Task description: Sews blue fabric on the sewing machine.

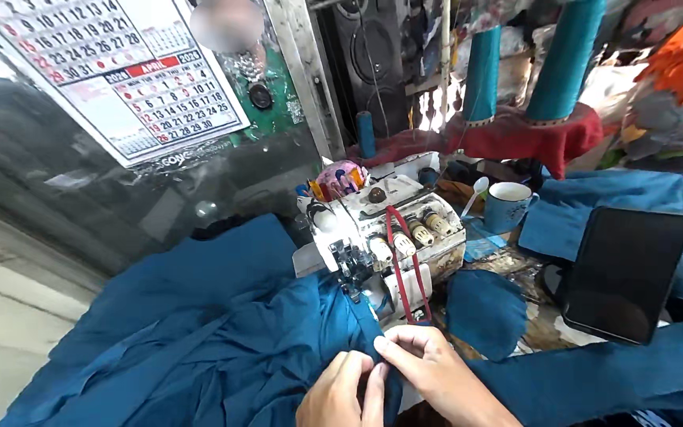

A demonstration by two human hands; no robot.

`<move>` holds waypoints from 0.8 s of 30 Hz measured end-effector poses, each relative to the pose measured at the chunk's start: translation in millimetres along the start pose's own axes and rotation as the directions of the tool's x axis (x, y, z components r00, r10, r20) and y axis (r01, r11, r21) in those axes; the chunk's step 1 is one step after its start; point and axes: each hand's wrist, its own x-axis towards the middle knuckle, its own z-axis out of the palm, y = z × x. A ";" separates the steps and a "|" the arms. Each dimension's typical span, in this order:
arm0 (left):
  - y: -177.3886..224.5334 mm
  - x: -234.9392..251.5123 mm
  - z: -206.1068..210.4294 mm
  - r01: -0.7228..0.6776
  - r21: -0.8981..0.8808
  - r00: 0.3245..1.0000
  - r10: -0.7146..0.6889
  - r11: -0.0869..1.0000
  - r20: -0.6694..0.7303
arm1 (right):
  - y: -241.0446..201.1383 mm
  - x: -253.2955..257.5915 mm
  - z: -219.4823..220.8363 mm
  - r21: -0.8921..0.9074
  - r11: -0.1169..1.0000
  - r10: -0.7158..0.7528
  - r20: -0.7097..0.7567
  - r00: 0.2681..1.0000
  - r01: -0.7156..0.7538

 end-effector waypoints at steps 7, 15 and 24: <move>8.7 34.8 -48.1 0.019 -0.457 1.000 -0.010 0.889 0.023 | 11.1 0.5 -2.1 -0.195 0.979 -0.076 -0.080 0.994 0.060; 21.6 53.7 -73.9 0.180 -0.759 0.983 -0.075 0.625 0.170 | -7.4 -21.9 -6.9 -0.029 0.999 -0.032 -0.046 0.998 0.031; 27.3 34.6 -73.7 0.234 -0.751 0.964 -0.050 0.617 0.259 | -9.1 -21.6 -1.4 0.153 0.985 -0.089 0.083 0.993 0.075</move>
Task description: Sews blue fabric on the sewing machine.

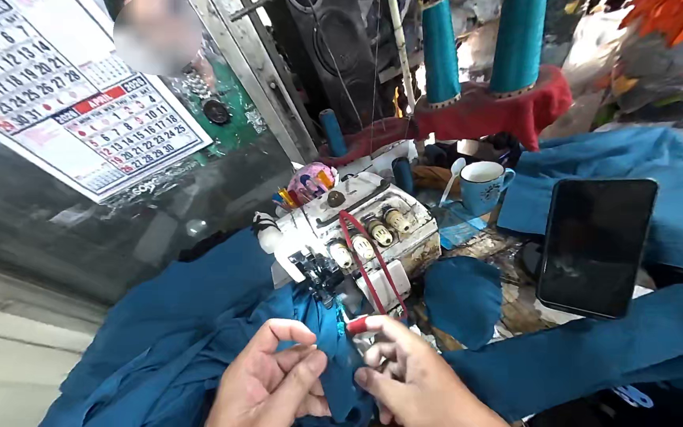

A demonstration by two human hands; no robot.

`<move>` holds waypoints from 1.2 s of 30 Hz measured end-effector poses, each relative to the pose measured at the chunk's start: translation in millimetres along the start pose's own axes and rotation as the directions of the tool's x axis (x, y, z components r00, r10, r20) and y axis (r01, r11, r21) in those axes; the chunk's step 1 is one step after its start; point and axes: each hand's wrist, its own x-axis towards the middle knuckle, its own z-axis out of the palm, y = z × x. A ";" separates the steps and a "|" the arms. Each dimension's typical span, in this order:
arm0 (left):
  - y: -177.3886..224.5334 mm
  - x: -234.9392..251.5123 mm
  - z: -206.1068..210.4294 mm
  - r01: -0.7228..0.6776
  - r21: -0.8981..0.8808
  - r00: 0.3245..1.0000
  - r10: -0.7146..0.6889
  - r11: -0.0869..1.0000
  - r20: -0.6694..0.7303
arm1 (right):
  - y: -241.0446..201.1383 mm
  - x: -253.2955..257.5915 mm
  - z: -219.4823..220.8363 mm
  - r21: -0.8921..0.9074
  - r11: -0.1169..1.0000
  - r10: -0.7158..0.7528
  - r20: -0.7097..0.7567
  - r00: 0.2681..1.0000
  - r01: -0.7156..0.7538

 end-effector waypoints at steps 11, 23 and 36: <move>-50.3 -21.1 24.2 0.060 0.038 0.993 -0.056 0.997 -0.108 | -0.1 -18.7 -10.1 0.156 0.969 0.196 -0.008 0.980 -0.193; -66.5 -28.6 40.1 -0.090 0.298 0.992 0.112 0.950 -0.055 | -0.6 -15.0 4.9 -0.097 0.973 0.189 -0.185 0.965 -0.209; -69.7 19.6 12.3 -0.186 0.924 0.855 0.518 0.333 -0.015 | 2.9 -15.4 -14.2 -0.292 0.953 0.058 -0.104 0.993 -0.086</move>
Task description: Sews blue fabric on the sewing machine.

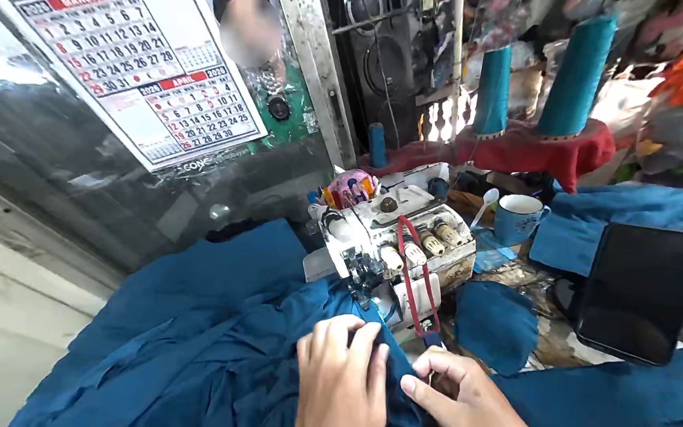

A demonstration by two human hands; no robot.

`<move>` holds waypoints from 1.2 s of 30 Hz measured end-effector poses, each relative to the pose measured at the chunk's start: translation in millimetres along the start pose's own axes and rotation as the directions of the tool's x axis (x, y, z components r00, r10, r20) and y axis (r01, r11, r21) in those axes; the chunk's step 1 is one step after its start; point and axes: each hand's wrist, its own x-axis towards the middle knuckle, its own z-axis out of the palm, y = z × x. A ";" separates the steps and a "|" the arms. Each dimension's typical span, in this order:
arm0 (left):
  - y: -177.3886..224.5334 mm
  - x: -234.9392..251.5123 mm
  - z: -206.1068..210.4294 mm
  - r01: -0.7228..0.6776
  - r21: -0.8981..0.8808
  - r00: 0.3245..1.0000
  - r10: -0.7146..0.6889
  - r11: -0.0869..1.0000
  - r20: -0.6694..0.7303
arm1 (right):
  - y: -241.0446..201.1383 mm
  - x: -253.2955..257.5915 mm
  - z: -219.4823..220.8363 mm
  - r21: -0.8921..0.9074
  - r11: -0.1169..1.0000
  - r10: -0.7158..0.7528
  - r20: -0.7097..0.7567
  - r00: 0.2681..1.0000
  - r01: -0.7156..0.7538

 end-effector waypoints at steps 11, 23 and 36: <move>-0.7 20.0 -33.4 0.026 0.086 0.997 -0.032 0.996 0.067 | 8.5 60.4 34.5 0.056 0.997 -0.033 -0.192 0.981 0.045; -96.2 78.3 -15.2 -0.070 -0.019 0.995 0.071 0.997 0.073 | -10.2 71.6 31.6 -0.378 0.925 -0.087 -0.317 0.944 -0.042; -86.5 82.8 -96.3 0.113 -0.445 0.993 -0.117 0.889 0.017 | -94.7 51.9 55.7 -0.048 0.921 -0.387 -0.019 0.922 0.386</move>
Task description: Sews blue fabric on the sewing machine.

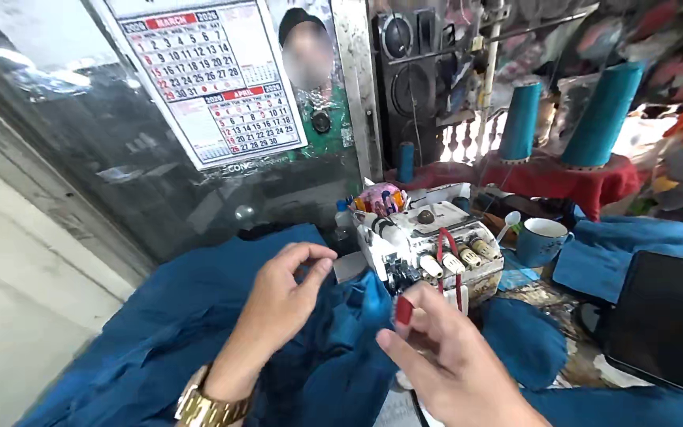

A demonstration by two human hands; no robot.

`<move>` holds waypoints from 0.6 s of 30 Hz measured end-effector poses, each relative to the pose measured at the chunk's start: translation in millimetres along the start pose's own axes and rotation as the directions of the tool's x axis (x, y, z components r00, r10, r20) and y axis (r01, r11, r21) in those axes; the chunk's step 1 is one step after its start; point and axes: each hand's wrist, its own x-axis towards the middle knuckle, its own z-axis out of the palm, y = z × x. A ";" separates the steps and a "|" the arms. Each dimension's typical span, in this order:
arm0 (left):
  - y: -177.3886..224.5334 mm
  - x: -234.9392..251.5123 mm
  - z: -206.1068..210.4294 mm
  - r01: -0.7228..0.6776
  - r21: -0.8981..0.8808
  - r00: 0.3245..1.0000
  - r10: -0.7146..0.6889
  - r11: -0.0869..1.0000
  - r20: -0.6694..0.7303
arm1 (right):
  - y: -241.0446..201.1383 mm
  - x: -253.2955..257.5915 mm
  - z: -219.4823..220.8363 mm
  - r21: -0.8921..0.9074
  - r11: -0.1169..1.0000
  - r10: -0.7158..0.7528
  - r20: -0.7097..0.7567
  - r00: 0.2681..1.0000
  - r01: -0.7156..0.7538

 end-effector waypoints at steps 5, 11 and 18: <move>-31.8 16.7 13.3 -0.394 0.377 0.873 0.212 0.838 0.440 | -11.9 -14.4 -14.3 0.058 0.998 -0.031 0.114 0.993 0.024; -14.9 59.8 -51.7 -0.579 0.534 0.757 0.164 0.616 0.632 | -24.6 -44.8 -48.9 -0.046 0.999 0.004 0.216 0.976 0.006; 96.4 -52.1 -73.1 -0.688 0.214 0.489 0.225 0.694 0.843 | -11.3 -116.8 -87.0 -0.377 0.909 0.230 0.097 0.968 -0.178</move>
